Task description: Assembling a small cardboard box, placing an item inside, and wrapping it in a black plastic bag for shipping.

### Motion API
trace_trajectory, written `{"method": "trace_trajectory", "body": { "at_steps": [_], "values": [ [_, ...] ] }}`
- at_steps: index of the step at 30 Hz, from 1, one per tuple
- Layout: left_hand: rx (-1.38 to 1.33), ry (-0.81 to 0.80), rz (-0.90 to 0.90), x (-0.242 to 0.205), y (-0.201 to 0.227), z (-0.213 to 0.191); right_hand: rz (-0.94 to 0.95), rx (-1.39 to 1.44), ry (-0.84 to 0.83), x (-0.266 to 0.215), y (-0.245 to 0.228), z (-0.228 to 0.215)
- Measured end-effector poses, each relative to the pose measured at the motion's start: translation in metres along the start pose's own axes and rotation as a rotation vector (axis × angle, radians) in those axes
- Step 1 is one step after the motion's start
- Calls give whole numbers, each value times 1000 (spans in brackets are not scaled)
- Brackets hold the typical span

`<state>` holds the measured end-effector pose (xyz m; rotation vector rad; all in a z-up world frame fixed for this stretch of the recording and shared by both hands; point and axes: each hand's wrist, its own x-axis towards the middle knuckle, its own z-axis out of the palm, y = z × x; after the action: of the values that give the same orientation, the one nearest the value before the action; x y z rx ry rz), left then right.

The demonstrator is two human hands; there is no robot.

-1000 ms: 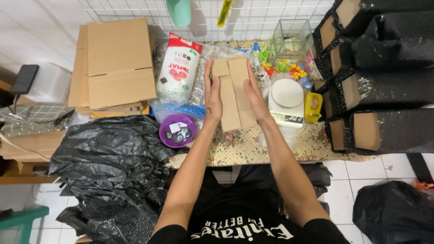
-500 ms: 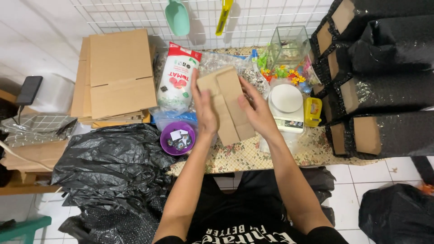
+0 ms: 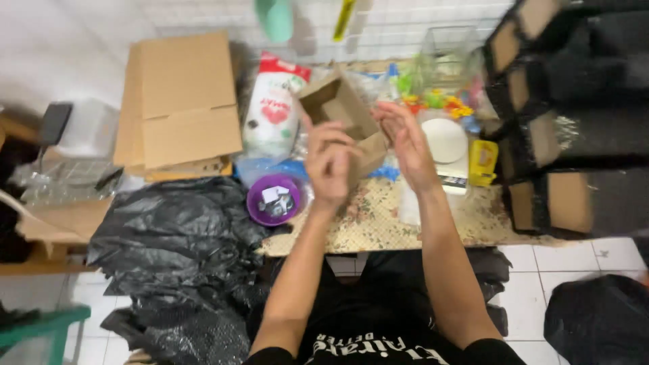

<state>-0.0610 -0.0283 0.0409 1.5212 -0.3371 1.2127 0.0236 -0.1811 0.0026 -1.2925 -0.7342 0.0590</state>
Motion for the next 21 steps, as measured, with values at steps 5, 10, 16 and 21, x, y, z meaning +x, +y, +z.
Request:
{"method": "trace_trajectory", "body": {
  "at_steps": [5, 10, 16, 21],
  "values": [
    [178, -9, -20, -41, -35, 10, 126, -328, 20, 0, 3, 4],
    [424, 190, 66, -37, -38, -7, 135, -590, 115, -4, 3, 5],
    [239, 64, -445, -7, -41, -39, 75, -528, 360, 3, -2, 1],
    [41, -214, -791, 30, -16, -53, 114, -342, 276, 24, -25, 9]
  ]
}}
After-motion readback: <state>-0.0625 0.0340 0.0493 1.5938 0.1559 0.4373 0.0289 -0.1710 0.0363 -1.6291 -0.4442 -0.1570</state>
